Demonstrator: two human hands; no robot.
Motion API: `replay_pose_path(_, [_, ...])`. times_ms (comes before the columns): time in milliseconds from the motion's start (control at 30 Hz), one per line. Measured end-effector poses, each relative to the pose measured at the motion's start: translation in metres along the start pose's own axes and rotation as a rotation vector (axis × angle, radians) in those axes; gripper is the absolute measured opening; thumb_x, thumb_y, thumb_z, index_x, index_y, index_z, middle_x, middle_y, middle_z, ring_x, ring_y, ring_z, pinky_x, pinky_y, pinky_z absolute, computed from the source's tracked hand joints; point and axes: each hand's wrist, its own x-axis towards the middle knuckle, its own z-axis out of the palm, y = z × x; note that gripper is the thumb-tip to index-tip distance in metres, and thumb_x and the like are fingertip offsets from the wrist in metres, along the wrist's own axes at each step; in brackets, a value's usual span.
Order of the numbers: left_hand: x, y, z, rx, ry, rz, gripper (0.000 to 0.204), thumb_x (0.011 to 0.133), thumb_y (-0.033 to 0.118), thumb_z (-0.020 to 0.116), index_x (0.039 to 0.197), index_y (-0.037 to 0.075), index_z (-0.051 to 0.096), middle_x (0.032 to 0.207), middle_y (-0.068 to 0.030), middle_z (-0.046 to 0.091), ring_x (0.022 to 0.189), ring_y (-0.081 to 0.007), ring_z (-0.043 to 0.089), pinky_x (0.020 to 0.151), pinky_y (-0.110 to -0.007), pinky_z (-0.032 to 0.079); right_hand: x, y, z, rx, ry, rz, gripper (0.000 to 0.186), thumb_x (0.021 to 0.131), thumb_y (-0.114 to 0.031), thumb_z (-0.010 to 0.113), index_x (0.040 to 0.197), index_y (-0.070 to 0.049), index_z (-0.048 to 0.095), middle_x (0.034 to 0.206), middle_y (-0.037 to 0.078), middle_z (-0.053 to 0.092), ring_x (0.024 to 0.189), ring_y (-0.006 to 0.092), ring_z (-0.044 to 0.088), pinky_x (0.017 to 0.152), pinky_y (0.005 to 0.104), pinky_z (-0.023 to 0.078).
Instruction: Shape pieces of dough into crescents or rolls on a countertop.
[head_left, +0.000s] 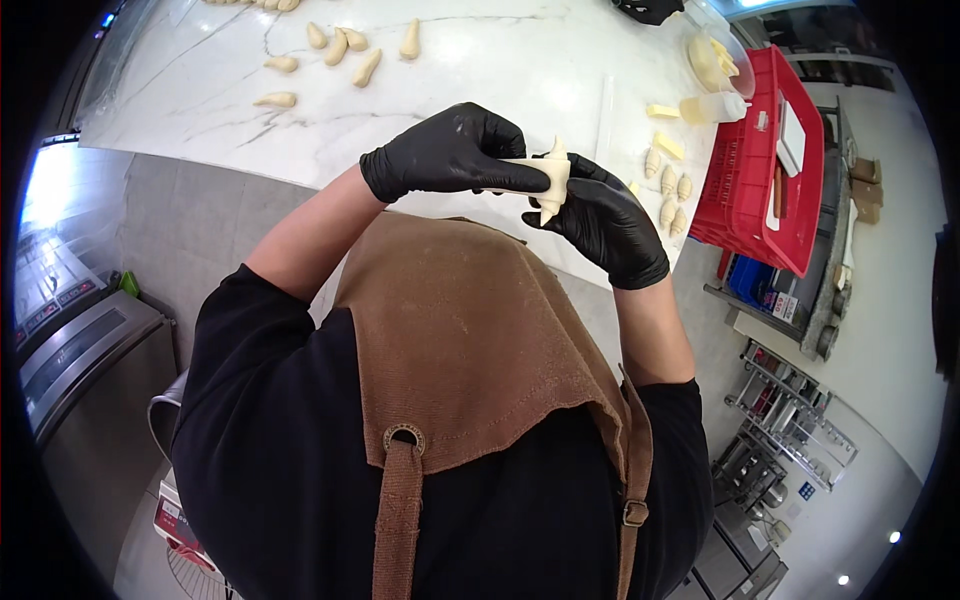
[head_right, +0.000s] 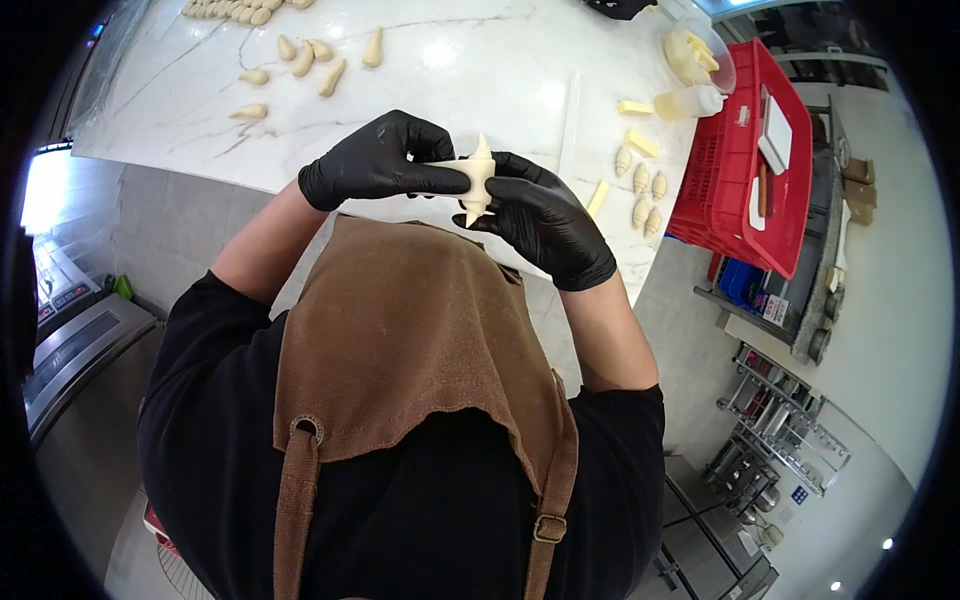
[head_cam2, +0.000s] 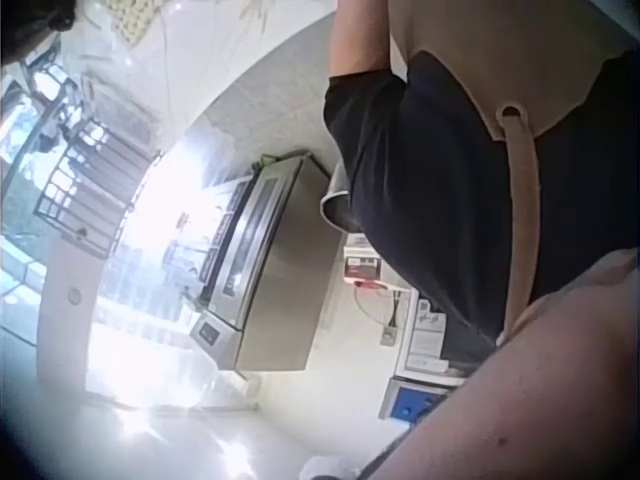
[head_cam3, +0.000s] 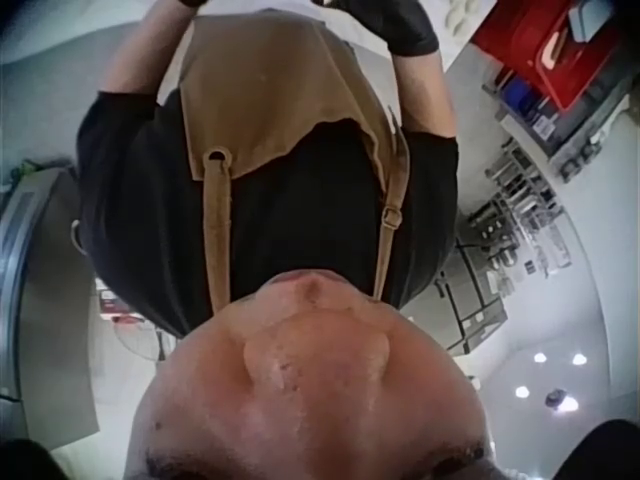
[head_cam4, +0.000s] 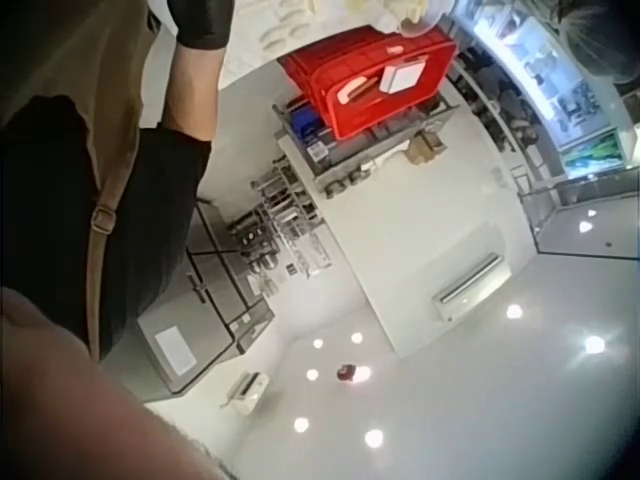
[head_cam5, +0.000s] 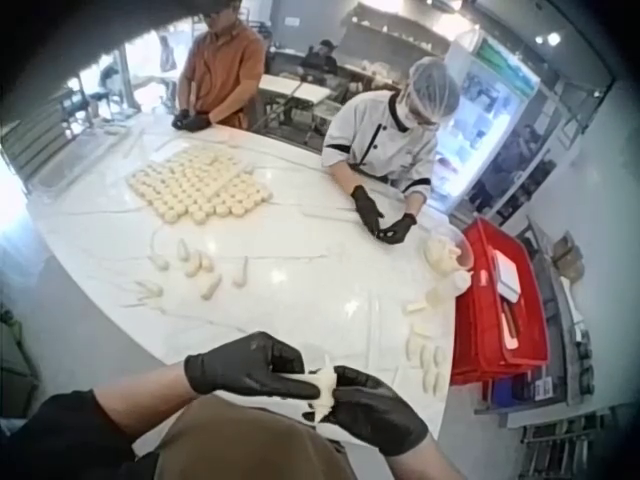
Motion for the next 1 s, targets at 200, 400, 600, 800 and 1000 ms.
replay_pose_path(200, [-0.002, 0.001, -0.003, -0.221, -0.052, 0.040, 0.028, 0.088, 0.032, 0.082, 0.079, 0.007, 0.073, 0.063, 0.0009, 0.061, 0.053, -0.0076, 0.049, 0.053, -0.021, 0.041, -0.001, 0.001, -0.002, 0.045, 0.000, 0.002, 0.042, 0.094, 0.002, 0.058, 0.135, 0.010, 0.053, 0.117, 0.023, 0.067, 0.095, 0.0266, 0.070, 0.085, 0.0330, 0.061])
replay_pose_path(400, [-0.007, 0.007, -0.007, -0.140, -0.030, -0.024, 0.015, 0.088, 0.017, 0.081, 0.083, 0.005, 0.073, 0.067, -0.0010, 0.064, 0.054, -0.0084, 0.052, 0.052, -0.022, 0.042, -0.004, 0.001, -0.004, -0.048, 0.013, -0.049, 0.046, 0.093, 0.003, 0.053, 0.138, 0.011, 0.047, 0.121, 0.027, 0.061, 0.103, 0.0316, 0.065, 0.088, 0.0410, 0.057])
replay_pose_path(600, [-0.001, 0.002, -0.001, 0.009, -0.016, 0.057, 0.027, 0.089, 0.032, 0.081, 0.084, 0.007, 0.074, 0.065, -0.0001, 0.062, 0.054, -0.0084, 0.051, 0.052, -0.022, 0.040, -0.003, 0.005, -0.002, 0.025, 0.004, -0.068, 0.049, 0.091, 0.006, 0.054, 0.139, 0.011, 0.048, 0.123, 0.027, 0.061, 0.102, 0.0308, 0.065, 0.090, 0.0397, 0.056])
replay_pose_path(800, [-0.005, 0.005, -0.005, -0.155, -0.072, -0.011, 0.026, 0.090, 0.032, 0.080, 0.088, 0.007, 0.074, 0.067, -0.0002, 0.064, 0.054, -0.0080, 0.051, 0.051, -0.022, 0.039, -0.005, 0.004, -0.007, 0.049, -0.019, -0.100, 0.051, 0.088, 0.007, 0.058, 0.139, 0.011, 0.051, 0.122, 0.026, 0.065, 0.102, 0.0295, 0.068, 0.091, 0.0343, 0.058])
replay_pose_path(1000, [-0.007, 0.006, -0.006, -0.238, -0.061, -0.005, 0.026, 0.090, 0.032, 0.080, 0.091, 0.007, 0.074, 0.068, -0.0004, 0.065, 0.054, -0.0077, 0.051, 0.051, -0.021, 0.039, -0.010, 0.004, -0.014, 0.083, -0.015, -0.153, 0.052, 0.088, 0.008, 0.058, 0.139, 0.012, 0.050, 0.124, 0.028, 0.063, 0.105, 0.0310, 0.067, 0.093, 0.0364, 0.058])
